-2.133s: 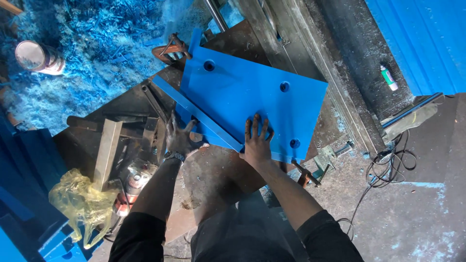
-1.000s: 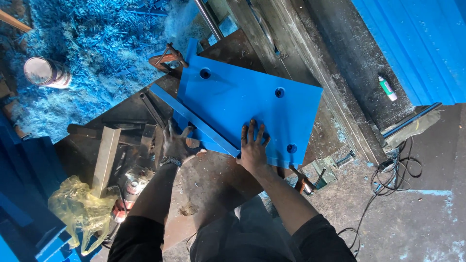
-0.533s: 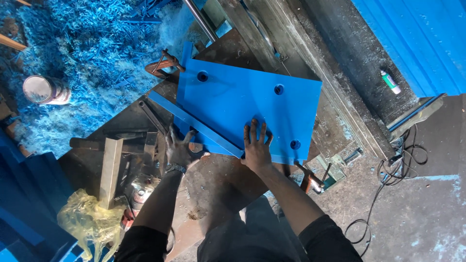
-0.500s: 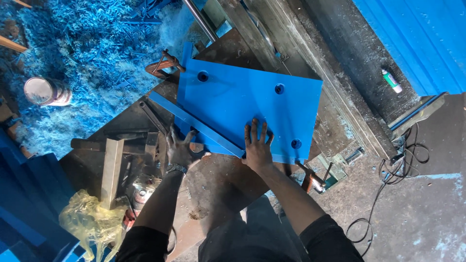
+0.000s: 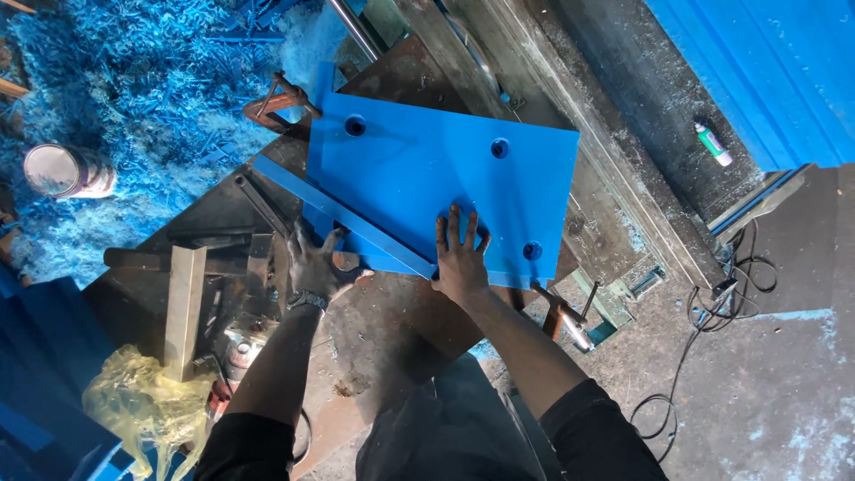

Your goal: Assembling and stacking blue industrial plates on a production floor.

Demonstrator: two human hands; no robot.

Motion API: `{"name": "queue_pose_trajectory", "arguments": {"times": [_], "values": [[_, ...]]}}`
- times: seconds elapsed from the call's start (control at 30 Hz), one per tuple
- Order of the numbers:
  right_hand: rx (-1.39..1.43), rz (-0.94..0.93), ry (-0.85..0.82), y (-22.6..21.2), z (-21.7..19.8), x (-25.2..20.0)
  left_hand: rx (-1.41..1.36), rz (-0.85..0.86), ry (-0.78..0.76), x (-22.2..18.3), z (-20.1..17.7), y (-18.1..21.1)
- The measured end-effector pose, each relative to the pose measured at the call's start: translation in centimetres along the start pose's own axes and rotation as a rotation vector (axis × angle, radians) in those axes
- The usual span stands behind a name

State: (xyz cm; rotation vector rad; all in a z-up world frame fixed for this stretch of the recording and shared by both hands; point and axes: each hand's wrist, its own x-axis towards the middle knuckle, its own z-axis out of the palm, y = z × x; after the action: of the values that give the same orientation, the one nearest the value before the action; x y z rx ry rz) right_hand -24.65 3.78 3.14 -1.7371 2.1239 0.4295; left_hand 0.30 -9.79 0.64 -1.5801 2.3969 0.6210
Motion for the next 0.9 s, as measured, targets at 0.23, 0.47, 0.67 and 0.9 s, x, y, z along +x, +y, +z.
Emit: {"name": "queue_pose_trajectory", "arguments": {"times": [0.23,0.47,0.67,0.9], "values": [[0.051,0.002,0.011,-0.2,0.1,0.7,-0.015,-0.007,0.012,0.2,-1.0,0.1],[0.055,-0.008,0.016,-0.5,-0.5,1.2,0.000,-0.060,-0.096,0.8,-2.3,0.4],[0.048,-0.011,0.015,-0.8,-0.4,2.4,0.024,-0.058,-0.105,1.6,-2.3,-0.4],[0.036,-0.005,0.016,-1.2,-0.3,3.9,0.004,-0.046,-0.089,3.0,-2.4,-1.4]]}}
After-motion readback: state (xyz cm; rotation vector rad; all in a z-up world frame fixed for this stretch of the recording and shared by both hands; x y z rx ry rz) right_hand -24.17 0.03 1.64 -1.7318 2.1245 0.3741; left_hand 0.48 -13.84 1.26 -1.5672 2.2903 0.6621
